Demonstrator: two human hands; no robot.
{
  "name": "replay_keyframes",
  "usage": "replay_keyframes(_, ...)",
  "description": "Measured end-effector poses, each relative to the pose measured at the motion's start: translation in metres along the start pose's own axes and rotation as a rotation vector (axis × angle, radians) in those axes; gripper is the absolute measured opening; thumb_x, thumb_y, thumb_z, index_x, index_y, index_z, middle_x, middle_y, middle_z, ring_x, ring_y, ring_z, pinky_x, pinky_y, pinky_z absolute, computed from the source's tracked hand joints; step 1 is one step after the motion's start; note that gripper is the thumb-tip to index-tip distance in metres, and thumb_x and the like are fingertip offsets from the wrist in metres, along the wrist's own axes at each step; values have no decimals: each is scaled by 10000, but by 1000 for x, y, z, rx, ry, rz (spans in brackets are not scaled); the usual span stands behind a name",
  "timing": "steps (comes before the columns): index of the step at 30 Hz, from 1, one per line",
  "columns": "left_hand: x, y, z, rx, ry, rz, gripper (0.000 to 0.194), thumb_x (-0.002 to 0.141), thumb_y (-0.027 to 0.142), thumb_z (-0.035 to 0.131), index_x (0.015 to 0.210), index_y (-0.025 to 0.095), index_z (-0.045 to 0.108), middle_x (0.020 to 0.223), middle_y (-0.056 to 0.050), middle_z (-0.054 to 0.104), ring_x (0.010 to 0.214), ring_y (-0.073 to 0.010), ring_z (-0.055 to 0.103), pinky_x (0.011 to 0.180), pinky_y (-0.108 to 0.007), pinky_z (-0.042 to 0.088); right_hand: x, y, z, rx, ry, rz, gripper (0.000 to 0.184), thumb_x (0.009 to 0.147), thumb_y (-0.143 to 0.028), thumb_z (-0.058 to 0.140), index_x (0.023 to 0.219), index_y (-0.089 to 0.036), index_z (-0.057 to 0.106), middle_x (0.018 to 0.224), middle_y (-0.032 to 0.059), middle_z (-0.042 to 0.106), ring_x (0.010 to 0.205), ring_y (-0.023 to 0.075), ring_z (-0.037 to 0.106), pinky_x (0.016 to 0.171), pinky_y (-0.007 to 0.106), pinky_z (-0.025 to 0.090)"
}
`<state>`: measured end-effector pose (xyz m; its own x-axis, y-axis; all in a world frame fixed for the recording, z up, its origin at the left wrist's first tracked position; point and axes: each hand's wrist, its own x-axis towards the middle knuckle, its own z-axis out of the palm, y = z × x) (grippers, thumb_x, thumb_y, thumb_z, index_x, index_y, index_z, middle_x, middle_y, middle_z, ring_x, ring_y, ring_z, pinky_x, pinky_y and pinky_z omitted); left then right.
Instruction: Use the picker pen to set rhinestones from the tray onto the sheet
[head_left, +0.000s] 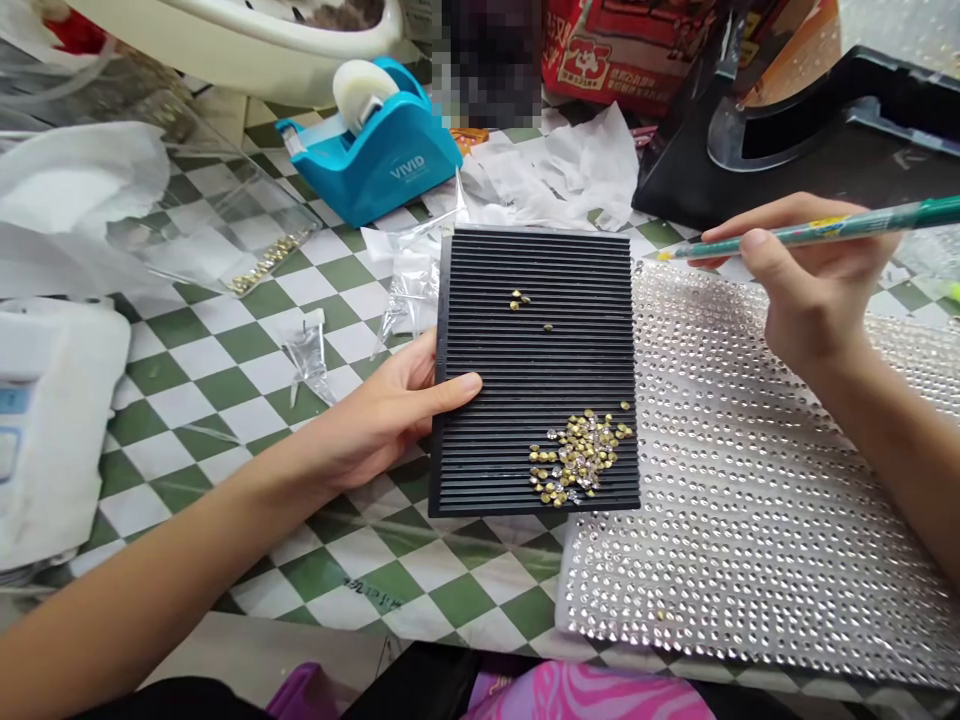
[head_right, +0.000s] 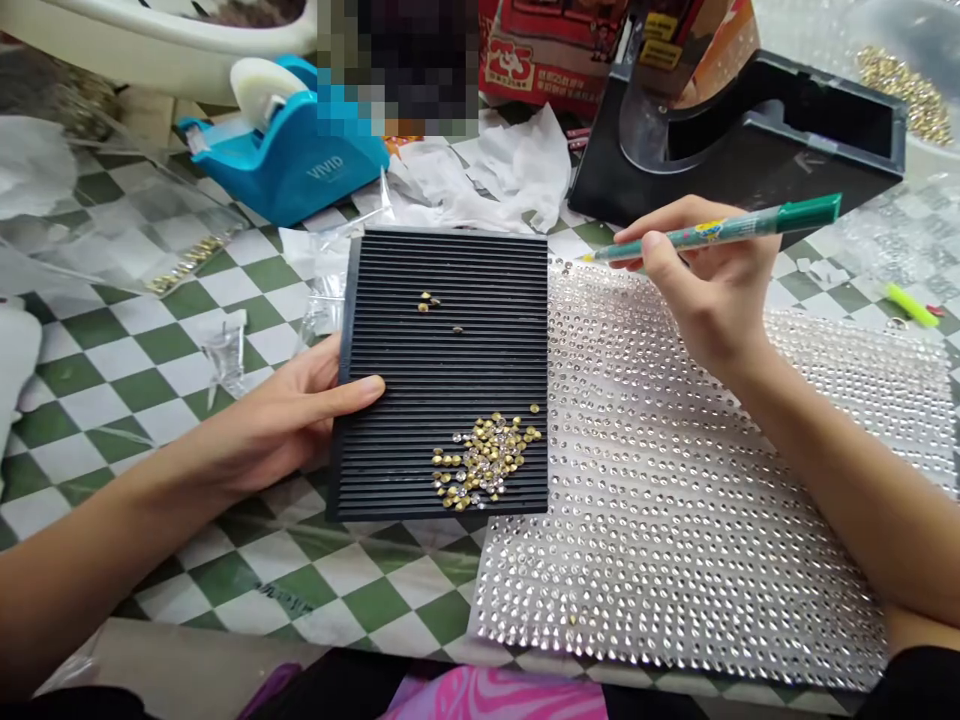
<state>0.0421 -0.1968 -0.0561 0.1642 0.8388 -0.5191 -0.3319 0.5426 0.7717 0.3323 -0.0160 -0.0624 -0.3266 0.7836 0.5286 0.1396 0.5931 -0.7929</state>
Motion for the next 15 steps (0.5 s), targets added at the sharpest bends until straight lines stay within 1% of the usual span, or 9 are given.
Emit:
replay_keyframes(3,-1,0,-1,-29,-17,3,553,808,245,867,1316,251,649,1405,-42,702,1279,-318,678,820,-246,665,0,-1,0,-35,-21,4,102,799,-198,731,828,-222,826,754,45,772,632,168,717,555,283,528)
replay_keyframes(7,-4,-1,-2,-53,-47,36,487,866,225,803,1330,260,659,1363,-23,729,1316,-309,655,864,-239,654,-1,-6,2,-49,-103,21,116,827,-231,711,857,-242,823,795,33,779,680,155,719,624,286,544)
replay_keyframes(10,-5,-1,-2,-58,-44,43,495,883,202,778,1360,254,654,1322,-27,751,1326,-307,648,876,-243,650,-3,-9,2,-85,-142,31,114,851,-250,698,859,-245,812,821,35,780,713,153,717,677,292,567)
replay_keyframes(15,-3,-1,-1,-51,-38,29,517,876,181,778,1370,251,641,1335,-29,746,1328,-299,648,859,-232,649,-5,-8,1,-97,-166,7,135,865,-211,686,891,-253,812,853,33,787,760,166,734,709,305,568)
